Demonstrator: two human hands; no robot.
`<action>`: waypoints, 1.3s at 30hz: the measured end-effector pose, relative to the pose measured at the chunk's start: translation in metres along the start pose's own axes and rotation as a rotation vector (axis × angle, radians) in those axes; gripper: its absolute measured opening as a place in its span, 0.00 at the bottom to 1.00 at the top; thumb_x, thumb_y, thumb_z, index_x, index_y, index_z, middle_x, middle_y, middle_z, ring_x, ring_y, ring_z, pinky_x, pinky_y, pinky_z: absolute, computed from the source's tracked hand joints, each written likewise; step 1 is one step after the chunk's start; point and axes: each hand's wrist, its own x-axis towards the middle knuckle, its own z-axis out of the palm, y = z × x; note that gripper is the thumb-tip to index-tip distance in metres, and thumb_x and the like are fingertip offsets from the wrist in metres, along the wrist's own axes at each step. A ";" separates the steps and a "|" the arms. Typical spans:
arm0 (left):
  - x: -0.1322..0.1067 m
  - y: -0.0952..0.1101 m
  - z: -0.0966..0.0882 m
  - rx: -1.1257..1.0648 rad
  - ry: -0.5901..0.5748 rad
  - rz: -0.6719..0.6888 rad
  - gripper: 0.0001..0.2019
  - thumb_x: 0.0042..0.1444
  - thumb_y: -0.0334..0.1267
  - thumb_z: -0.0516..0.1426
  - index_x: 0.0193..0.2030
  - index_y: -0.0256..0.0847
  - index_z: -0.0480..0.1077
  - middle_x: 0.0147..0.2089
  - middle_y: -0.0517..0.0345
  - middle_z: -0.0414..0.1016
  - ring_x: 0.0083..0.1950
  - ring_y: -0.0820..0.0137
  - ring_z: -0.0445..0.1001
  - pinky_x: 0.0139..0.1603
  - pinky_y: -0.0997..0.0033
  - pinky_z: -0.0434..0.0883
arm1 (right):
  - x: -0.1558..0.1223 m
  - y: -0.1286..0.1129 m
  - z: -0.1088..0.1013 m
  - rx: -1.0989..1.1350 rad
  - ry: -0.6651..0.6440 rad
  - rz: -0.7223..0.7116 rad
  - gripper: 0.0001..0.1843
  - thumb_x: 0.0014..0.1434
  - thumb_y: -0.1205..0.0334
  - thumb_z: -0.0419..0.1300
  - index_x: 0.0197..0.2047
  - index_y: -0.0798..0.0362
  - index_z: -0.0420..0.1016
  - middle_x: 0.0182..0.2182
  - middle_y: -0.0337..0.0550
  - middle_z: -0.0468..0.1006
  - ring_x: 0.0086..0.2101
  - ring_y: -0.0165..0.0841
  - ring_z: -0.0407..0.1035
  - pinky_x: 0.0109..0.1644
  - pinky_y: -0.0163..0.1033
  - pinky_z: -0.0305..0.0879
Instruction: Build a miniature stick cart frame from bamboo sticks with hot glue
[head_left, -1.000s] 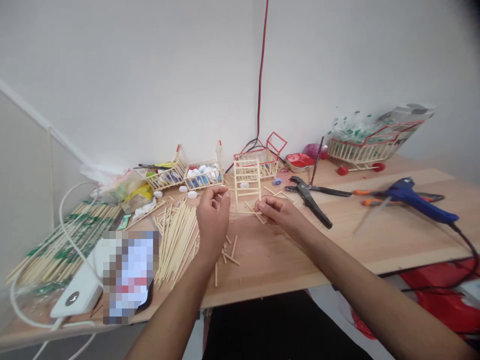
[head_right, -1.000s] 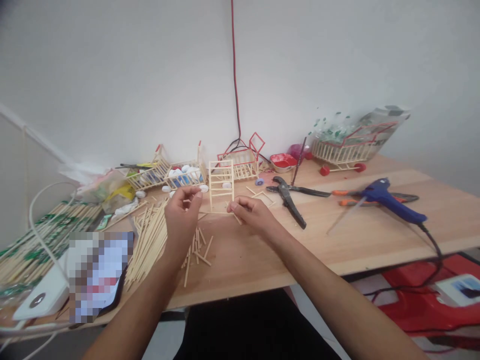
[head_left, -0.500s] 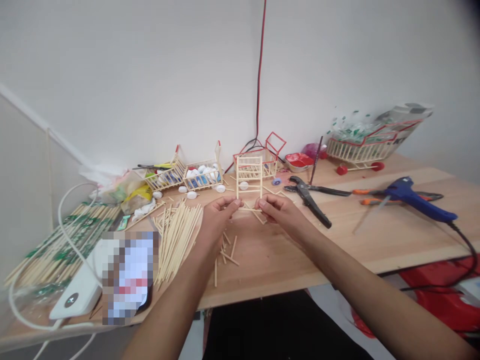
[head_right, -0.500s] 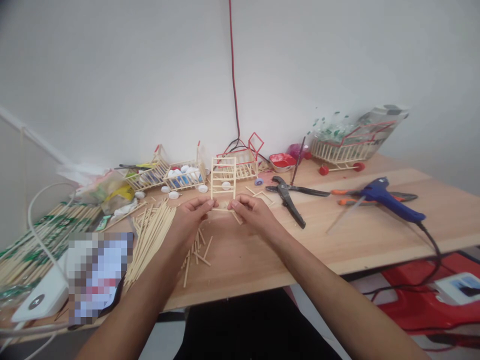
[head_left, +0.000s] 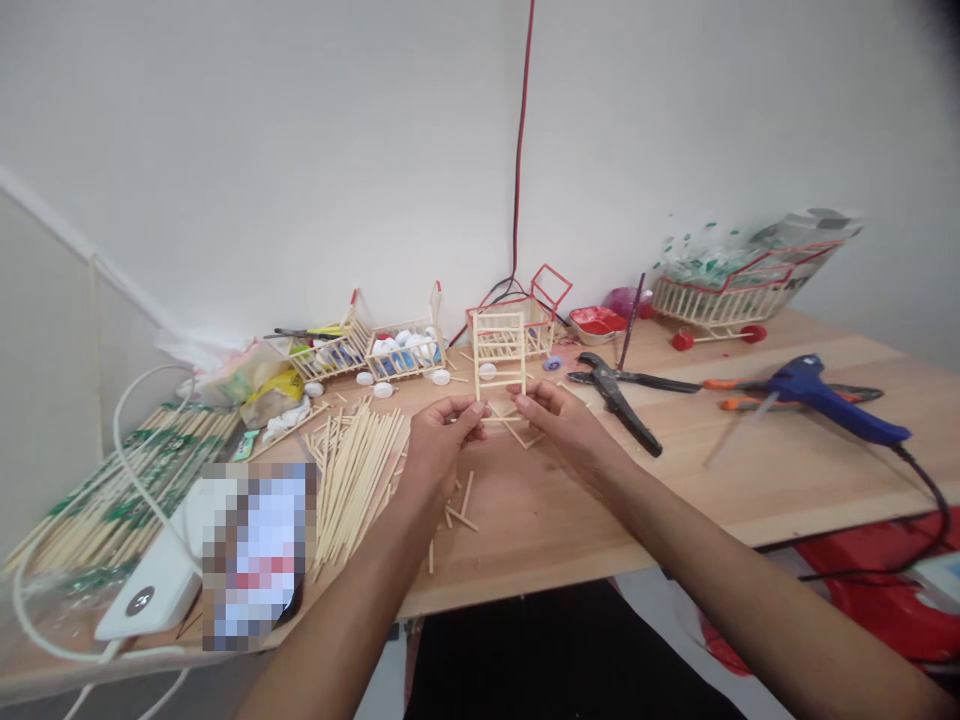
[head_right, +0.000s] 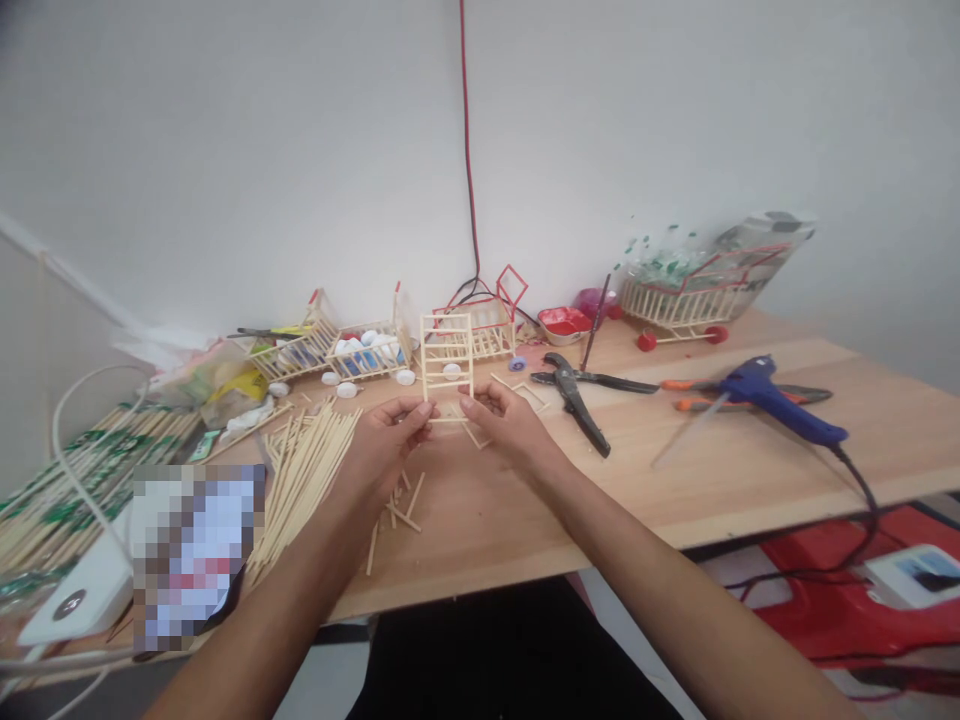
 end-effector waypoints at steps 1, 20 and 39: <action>-0.001 -0.001 0.001 -0.014 -0.011 -0.008 0.14 0.35 0.39 0.69 0.28 0.34 0.76 0.27 0.58 0.76 0.25 0.78 0.68 0.30 0.75 0.68 | 0.001 0.002 0.000 0.035 -0.004 0.012 0.21 0.51 0.47 0.66 0.43 0.52 0.73 0.32 0.37 0.72 0.32 0.29 0.64 0.35 0.35 0.58; -0.007 -0.017 0.011 -0.046 -0.102 -0.067 0.15 0.36 0.38 0.70 0.30 0.33 0.74 0.26 0.61 0.73 0.25 0.77 0.71 0.31 0.74 0.72 | 0.004 0.012 0.000 0.294 0.057 0.080 0.18 0.47 0.50 0.69 0.34 0.53 0.71 0.25 0.33 0.69 0.26 0.27 0.61 0.33 0.35 0.57; -0.007 -0.015 0.012 -0.063 -0.134 -0.090 0.14 0.36 0.37 0.70 0.29 0.34 0.74 0.27 0.61 0.74 0.26 0.77 0.72 0.32 0.74 0.73 | 0.002 0.008 0.001 0.343 0.055 0.097 0.18 0.46 0.51 0.71 0.31 0.53 0.70 0.24 0.32 0.69 0.25 0.26 0.61 0.31 0.34 0.57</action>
